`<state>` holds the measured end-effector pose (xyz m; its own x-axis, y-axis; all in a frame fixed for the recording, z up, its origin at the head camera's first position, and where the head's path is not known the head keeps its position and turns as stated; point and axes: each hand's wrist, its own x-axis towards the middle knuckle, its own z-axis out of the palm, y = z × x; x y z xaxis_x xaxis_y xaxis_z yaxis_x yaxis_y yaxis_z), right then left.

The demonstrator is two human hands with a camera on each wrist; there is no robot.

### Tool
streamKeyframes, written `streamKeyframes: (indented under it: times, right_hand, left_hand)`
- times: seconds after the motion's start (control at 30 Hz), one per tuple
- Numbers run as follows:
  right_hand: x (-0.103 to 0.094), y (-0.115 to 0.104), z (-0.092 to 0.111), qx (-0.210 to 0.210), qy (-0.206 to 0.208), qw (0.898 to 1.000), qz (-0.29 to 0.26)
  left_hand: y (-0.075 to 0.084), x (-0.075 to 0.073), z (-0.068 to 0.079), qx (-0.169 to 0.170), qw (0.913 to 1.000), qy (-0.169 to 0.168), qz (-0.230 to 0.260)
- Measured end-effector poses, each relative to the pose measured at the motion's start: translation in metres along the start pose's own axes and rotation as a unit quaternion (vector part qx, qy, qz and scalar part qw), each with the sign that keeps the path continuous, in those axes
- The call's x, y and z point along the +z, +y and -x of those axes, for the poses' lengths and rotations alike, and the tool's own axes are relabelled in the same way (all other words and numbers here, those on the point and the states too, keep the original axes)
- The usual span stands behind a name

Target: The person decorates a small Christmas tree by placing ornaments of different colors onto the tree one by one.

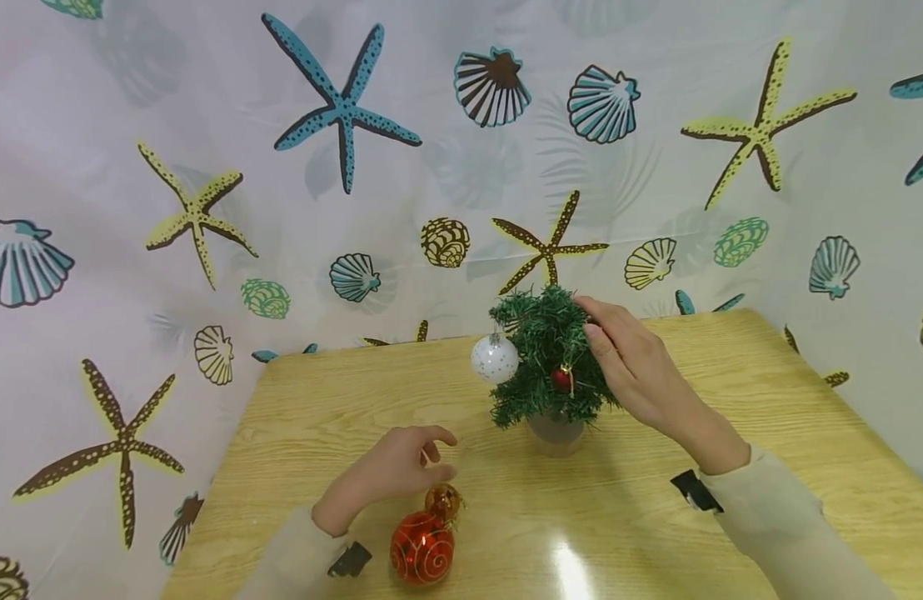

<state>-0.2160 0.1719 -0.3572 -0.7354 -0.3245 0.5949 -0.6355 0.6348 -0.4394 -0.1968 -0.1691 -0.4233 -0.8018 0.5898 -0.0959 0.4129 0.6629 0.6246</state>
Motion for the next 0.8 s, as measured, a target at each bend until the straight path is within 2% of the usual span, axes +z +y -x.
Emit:
streamKeyframes:
  times: [0.13,0.27,0.5,0.67,0.8]
  right_hand:
    - [0.0,0.0,0.0,-0.001,0.0,1.0,0.005]
    - [-0.001,-0.001,-0.001,0.0,-0.003,1.0,0.005]
    - [-0.004,-0.004,-0.001,0.011,-0.009,1.0,0.001]
    - [-0.004,-0.002,0.0,0.019,-0.014,1.0,-0.001]
    - [-0.004,-0.002,0.0,0.029,-0.02,0.999,-0.005]
  left_hand:
    - [-0.01,0.006,0.002,-0.05,0.9976,-0.046,0.016]
    - [-0.015,0.013,0.002,-0.069,0.995,-0.069,0.021]
    - [-0.017,0.016,0.001,-0.036,0.996,-0.082,0.006]
    - [-0.02,0.019,0.001,-0.022,0.9951,-0.092,0.028]
    - [-0.022,0.022,0.001,-0.023,0.9945,-0.095,0.037]
